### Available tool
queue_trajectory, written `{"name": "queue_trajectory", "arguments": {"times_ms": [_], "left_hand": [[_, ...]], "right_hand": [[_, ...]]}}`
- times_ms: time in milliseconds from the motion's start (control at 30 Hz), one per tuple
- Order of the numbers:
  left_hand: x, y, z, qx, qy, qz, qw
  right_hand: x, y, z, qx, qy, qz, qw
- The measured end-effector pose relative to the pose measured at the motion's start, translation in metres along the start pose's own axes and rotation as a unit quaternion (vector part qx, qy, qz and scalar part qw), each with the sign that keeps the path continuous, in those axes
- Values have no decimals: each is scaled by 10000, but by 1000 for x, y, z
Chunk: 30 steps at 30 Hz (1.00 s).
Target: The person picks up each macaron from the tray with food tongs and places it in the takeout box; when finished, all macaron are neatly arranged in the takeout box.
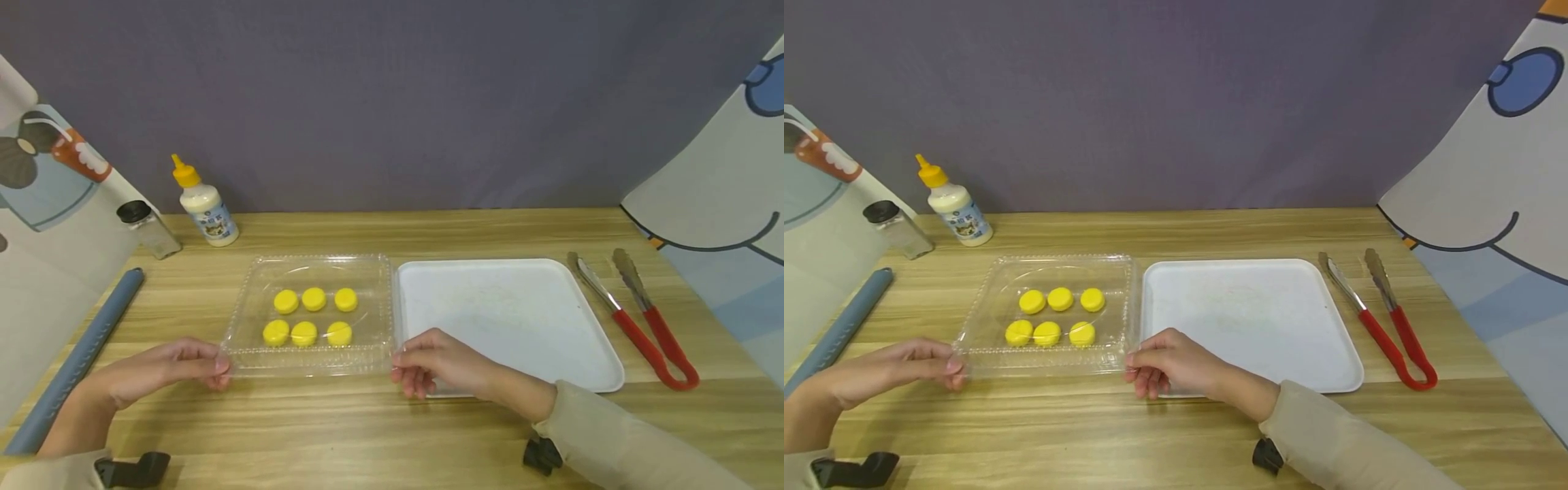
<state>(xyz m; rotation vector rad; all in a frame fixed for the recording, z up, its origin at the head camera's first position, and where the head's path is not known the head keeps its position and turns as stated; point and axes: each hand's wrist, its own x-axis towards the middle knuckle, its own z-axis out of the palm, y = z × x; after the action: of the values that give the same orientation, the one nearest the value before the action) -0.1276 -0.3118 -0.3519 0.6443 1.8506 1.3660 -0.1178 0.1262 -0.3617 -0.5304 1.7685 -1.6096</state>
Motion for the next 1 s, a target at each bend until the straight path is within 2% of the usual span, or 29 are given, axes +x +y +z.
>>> {"name": "queue_trajectory", "arguments": {"times_ms": [267,367,500,733,900,1000], "left_hand": [[5,0,-4,236,87,126,9996],[6,0,-3,242,216,153,9994],[5,-1,-2,290,419,95,9987],[3,-1,-3,325,404,-58,9986],[2,0,-5,394,389,-139,9984],[1,1,-5,460,393,-152,9981]], "right_hand": [[2,-1,0,-100,422,-33,9991],[3,0,2,-111,574,-131,9982],[4,3,5,-69,702,-285,9971],[5,7,13,294,988,-393,9939],[4,13,17,704,827,-623,9921],[4,14,16,762,602,-634,9933]]}}
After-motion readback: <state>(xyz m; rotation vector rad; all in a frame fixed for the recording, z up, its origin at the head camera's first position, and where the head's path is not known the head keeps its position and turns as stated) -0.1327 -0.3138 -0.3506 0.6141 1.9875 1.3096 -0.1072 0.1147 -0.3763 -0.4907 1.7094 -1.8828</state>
